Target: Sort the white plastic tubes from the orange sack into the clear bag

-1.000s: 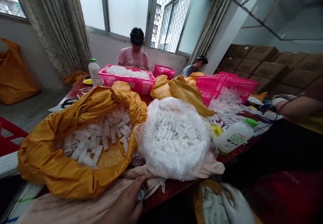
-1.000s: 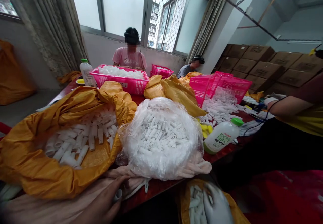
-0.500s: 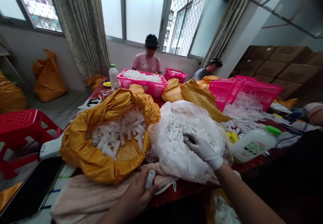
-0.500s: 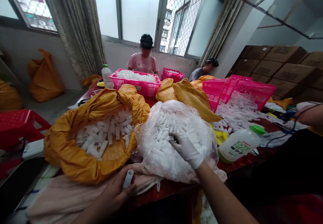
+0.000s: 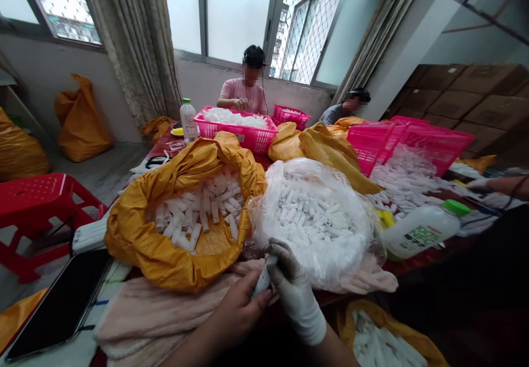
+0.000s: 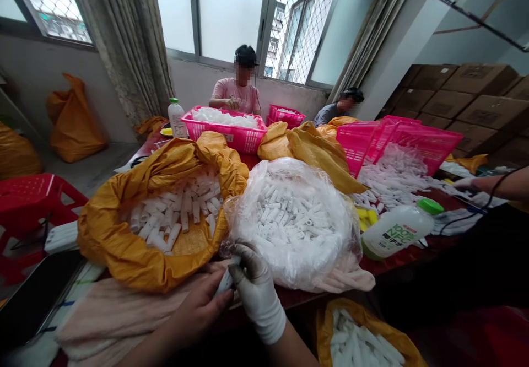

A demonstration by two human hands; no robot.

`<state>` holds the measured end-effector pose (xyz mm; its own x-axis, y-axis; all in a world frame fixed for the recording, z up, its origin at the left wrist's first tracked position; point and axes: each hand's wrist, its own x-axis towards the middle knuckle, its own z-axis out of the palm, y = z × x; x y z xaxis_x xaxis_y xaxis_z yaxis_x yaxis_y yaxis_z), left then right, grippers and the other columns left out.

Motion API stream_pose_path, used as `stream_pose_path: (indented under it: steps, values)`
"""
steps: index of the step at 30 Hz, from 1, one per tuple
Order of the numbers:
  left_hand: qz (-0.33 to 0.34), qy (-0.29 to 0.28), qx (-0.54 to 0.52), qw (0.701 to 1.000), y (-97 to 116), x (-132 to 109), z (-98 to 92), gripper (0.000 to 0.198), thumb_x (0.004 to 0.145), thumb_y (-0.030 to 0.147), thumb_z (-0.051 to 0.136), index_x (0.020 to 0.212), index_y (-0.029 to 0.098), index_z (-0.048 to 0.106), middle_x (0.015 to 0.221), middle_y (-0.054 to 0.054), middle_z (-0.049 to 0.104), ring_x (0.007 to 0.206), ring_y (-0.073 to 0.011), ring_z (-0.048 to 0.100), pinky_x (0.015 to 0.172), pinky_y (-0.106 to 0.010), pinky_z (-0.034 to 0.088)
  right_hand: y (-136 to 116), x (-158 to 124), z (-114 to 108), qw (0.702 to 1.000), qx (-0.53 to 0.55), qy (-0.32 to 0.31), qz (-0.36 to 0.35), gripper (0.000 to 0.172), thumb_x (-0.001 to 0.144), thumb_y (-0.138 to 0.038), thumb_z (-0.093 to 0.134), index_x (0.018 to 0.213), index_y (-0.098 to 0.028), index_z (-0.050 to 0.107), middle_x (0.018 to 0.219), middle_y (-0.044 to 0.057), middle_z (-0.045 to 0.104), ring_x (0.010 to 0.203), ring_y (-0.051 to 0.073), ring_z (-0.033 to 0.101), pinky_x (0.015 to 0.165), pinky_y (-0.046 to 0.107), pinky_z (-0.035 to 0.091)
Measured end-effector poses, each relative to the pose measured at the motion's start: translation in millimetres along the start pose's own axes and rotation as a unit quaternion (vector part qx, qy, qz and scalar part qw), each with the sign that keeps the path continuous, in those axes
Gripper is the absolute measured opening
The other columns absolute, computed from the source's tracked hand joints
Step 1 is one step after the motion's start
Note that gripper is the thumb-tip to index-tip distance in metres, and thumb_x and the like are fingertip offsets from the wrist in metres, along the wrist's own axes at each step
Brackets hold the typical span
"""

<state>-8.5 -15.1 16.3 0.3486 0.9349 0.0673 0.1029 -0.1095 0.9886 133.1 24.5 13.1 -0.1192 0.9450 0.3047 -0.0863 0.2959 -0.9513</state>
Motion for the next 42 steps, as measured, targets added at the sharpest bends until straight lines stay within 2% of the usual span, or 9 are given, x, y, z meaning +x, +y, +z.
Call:
stream_pose_path:
  steps: [6, 11, 16, 20, 25, 31, 35, 38, 42]
  values:
    - [-0.032, 0.029, 0.138, 0.990, 5, 5, 7.1, 0.025, 0.089, 0.033, 0.044, 0.099, 0.016, 0.058, 0.092, -0.008, 0.067, 0.090, -0.0235, 0.059, 0.079, -0.030, 0.045, 5, -5, -6, 0.993, -0.029, 0.109, -0.019, 0.027, 0.074, -0.028, 0.068, 0.100, -0.027, 0.068, 0.110, 0.005, 0.064, 0.103, 0.019, 0.060, 0.093, 0.036, 0.048]
    - [-0.036, 0.008, 0.173, 0.984, 3, 8, 17.1, 0.022, 0.089, 0.031, 0.043, 0.100, 0.017, 0.056, 0.093, -0.008, 0.067, 0.085, -0.0221, 0.060, 0.078, -0.030, 0.044, 3, -13, -16, 0.992, -0.048, 0.108, -0.044, 0.013, 0.073, -0.023, 0.067, 0.086, -0.024, 0.071, 0.094, 0.004, 0.067, 0.090, 0.018, 0.063, 0.086, 0.035, 0.051]
    - [-0.029, -0.030, 0.196, 0.980, 10, 15, 29.2, 0.017, 0.086, 0.027, 0.047, 0.094, 0.018, 0.058, 0.091, -0.008, 0.067, 0.085, -0.0226, 0.060, 0.077, -0.031, 0.044, -1, -28, -28, 0.987, 0.004, 0.157, 0.031, 0.017, 0.068, -0.033, 0.073, 0.083, -0.026, 0.073, 0.085, 0.003, 0.072, 0.079, 0.019, 0.067, 0.079, 0.037, 0.055]
    - [-0.046, -0.058, 0.022, 0.997, 5, 22, 50.4, 0.033, 0.080, 0.032, 0.057, 0.110, 0.019, 0.054, 0.099, -0.007, 0.066, 0.093, -0.0220, 0.060, 0.080, -0.031, 0.046, -4, -38, -44, 0.979, 0.084, 0.149, 0.115, 0.025, 0.062, -0.044, 0.076, 0.077, -0.024, 0.074, 0.079, 0.004, 0.074, 0.074, 0.020, 0.068, 0.074, 0.037, 0.056]
    - [-0.172, -0.140, -0.284, 0.933, -3, 27, 85.9, 0.084, 0.071, 0.037, 0.069, 0.141, 0.025, 0.024, 0.073, 0.004, 0.060, 0.034, -0.0016, 0.038, 0.035, -0.015, 0.029, 0, -58, -65, 0.961, 0.141, 0.204, 0.121, 0.026, 0.065, -0.043, 0.075, 0.081, -0.023, 0.073, 0.084, 0.003, 0.074, 0.077, 0.018, 0.067, 0.077, 0.033, 0.055]
    - [-0.261, -0.222, -0.255, 0.905, -9, 38, 123.6, 0.097, 0.073, 0.026, 0.067, 0.146, 0.028, 0.003, 0.046, 0.013, 0.046, 0.029, -0.0034, 0.032, 0.031, -0.013, 0.023, 9, -92, -82, 0.960, 0.106, 0.240, 0.095, 0.022, 0.072, -0.038, 0.069, 0.089, -0.024, 0.068, 0.091, 0.002, 0.071, 0.086, 0.017, 0.066, 0.084, 0.031, 0.052]
    - [-0.247, -0.237, -0.211, 0.916, -44, 63, 171.8, 0.091, 0.065, 0.026, 0.075, 0.141, 0.023, 0.026, 0.086, -0.001, 0.065, 0.059, -0.0106, 0.060, 0.057, -0.023, 0.049, 34, -121, -138, 0.917, -0.016, 0.386, 0.095, 0.030, 0.074, -0.037, 0.063, 0.100, -0.023, 0.060, 0.095, 0.004, 0.068, 0.083, 0.017, 0.065, 0.077, 0.032, 0.054]
    - [-0.278, -0.120, -0.126, 0.945, -71, 82, 219.5, 0.075, 0.063, 0.019, 0.077, 0.130, 0.019, 0.043, 0.116, -0.009, 0.060, 0.098, -0.0204, 0.061, 0.086, -0.030, 0.047, 53, -156, -203, 0.831, -0.209, 0.497, 0.135, 0.038, 0.082, -0.038, 0.047, 0.114, -0.019, 0.052, 0.106, 0.010, 0.063, 0.091, 0.019, 0.063, 0.081, 0.038, 0.052]
    - [-0.333, -0.061, -0.113, 0.934, -102, 98, 267.2, 0.066, 0.068, 0.015, 0.075, 0.127, 0.016, 0.044, 0.124, -0.012, 0.056, 0.115, -0.0242, 0.053, 0.092, -0.032, 0.045, 69, -202, -274, 0.824, -0.294, 0.454, 0.170, 0.034, 0.067, -0.031, 0.063, 0.097, -0.014, 0.063, 0.103, 0.013, 0.065, 0.100, 0.025, 0.060, 0.093, 0.042, 0.045]
